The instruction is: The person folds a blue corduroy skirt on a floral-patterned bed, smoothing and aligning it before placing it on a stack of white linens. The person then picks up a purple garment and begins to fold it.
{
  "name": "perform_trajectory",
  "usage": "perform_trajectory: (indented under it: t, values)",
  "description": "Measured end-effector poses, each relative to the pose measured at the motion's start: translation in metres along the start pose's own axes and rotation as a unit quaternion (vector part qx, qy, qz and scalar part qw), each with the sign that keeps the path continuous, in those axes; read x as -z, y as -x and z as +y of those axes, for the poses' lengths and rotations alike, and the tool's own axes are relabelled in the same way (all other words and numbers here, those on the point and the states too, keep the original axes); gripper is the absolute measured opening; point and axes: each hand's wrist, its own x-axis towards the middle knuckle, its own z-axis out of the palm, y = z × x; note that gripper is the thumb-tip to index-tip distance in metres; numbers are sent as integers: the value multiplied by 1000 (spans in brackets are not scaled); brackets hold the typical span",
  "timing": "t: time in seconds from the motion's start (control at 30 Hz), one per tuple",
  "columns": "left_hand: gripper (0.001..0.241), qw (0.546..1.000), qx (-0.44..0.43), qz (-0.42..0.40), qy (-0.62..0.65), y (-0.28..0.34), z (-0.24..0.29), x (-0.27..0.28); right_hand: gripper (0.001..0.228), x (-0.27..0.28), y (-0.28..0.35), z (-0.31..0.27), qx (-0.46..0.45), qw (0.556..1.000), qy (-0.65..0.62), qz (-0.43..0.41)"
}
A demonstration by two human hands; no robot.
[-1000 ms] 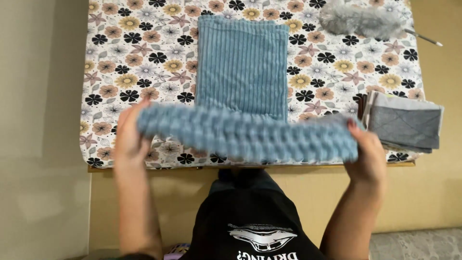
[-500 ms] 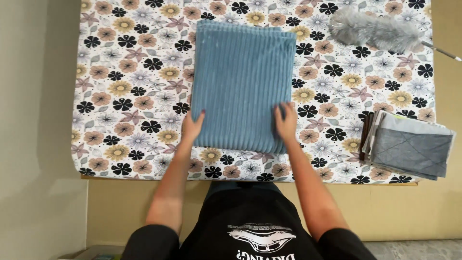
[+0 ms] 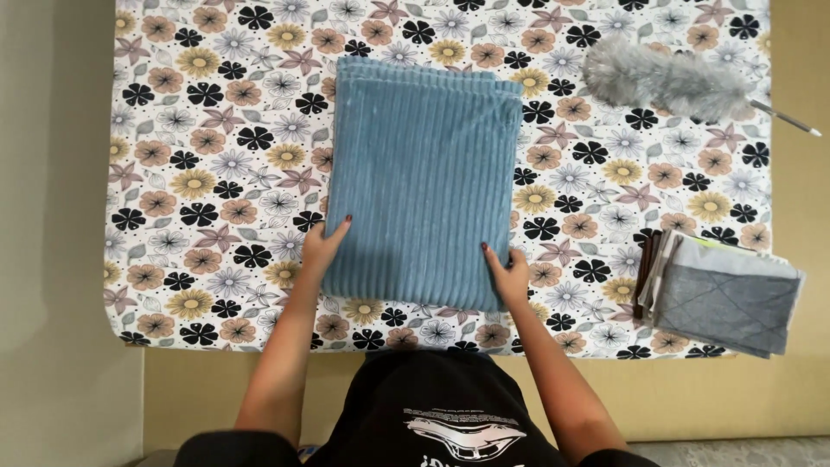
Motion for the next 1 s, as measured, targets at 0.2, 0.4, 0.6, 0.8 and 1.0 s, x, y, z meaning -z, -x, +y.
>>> perform_trajectory:
  t: [0.2,0.4,0.6,0.8,1.0]
  values:
    - [58,992,-62,-16,108,-63,67,-25,56,-12,-58,-38,-17,989,-146,2]
    - [72,980,-42,-81,179,-121,106,-36,62,-26,-119,-51,-42,981,-188,-6]
    - [73,984,27,-116,132,-132,139,-27,87,-6,-155,-95,-165,932,-308,-94]
    - [48,952,-175,-132,212,-78,177,6,66,29,-147,-131,-107,968,-215,-75]
    - [42,947,-123,-93,281,-99,212,22,45,45,-171,-167,27,949,-313,-30]
